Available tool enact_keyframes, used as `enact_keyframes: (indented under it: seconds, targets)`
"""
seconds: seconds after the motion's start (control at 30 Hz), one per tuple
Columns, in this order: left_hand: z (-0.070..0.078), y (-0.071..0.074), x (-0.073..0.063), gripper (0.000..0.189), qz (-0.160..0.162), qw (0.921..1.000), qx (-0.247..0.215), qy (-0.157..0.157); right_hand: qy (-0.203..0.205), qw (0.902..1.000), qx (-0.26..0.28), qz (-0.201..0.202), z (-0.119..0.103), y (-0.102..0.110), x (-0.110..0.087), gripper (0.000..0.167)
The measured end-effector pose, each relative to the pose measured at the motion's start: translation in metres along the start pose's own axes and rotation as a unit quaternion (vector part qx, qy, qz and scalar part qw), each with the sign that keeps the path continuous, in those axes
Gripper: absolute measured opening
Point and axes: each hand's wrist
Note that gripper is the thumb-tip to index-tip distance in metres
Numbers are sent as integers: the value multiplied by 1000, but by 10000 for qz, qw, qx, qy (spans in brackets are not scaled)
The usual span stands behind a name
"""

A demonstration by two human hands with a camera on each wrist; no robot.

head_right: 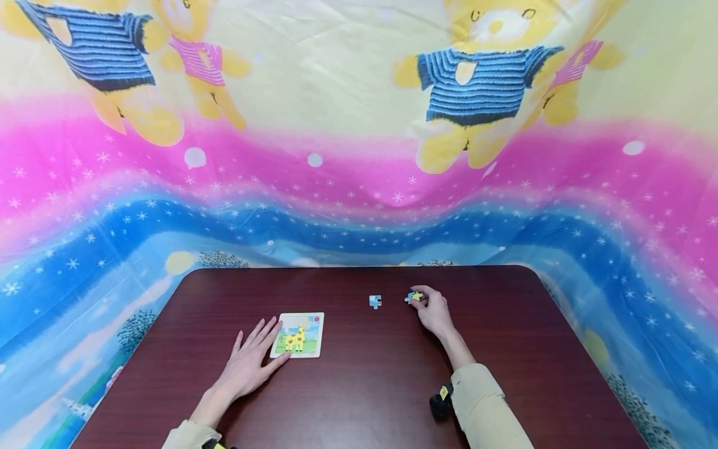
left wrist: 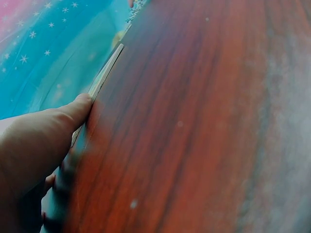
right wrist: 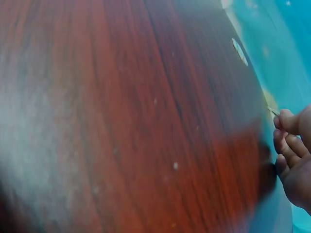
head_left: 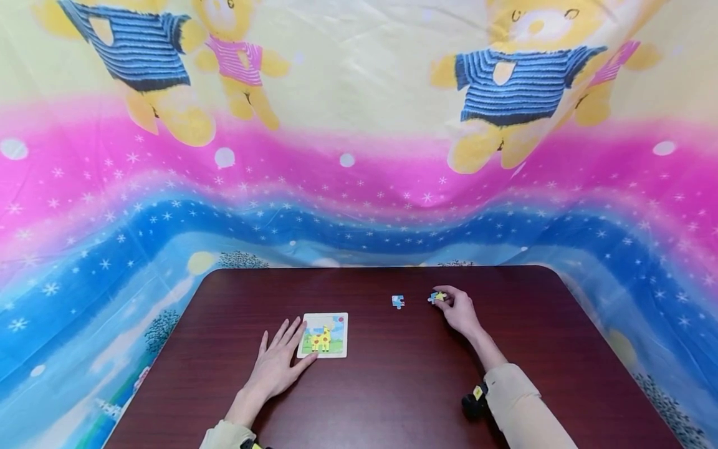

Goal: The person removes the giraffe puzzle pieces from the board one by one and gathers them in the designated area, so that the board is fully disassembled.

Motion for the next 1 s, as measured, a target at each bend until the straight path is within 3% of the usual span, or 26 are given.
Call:
enact_keyframes:
  seconds: [0.4,0.7,0.87,1.0]
  targets:
    - [1,0,-1,84,10,10000,-10,-1,-215,9997,-111,34,3,-5,-2,39]
    - [1,-1,-3,83,257,9994,-164,-141,173,9970,-757,72,11,-12,-3,39]
    - [0,-1,-2,83,321,9991,-226,-171,254,9961,-817,190,11,-13,-5,42]
    - [-3,-4,-2,84,394,9985,-299,-232,243,9962,-663,514,7,-16,-6,45]
Point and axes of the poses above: each hand's wrist, its own x-axis towards the middle knuckle, its own y-axis out of the back of the hand, z = x × y, and after that the axes turned 8 degrees about y, right-handed
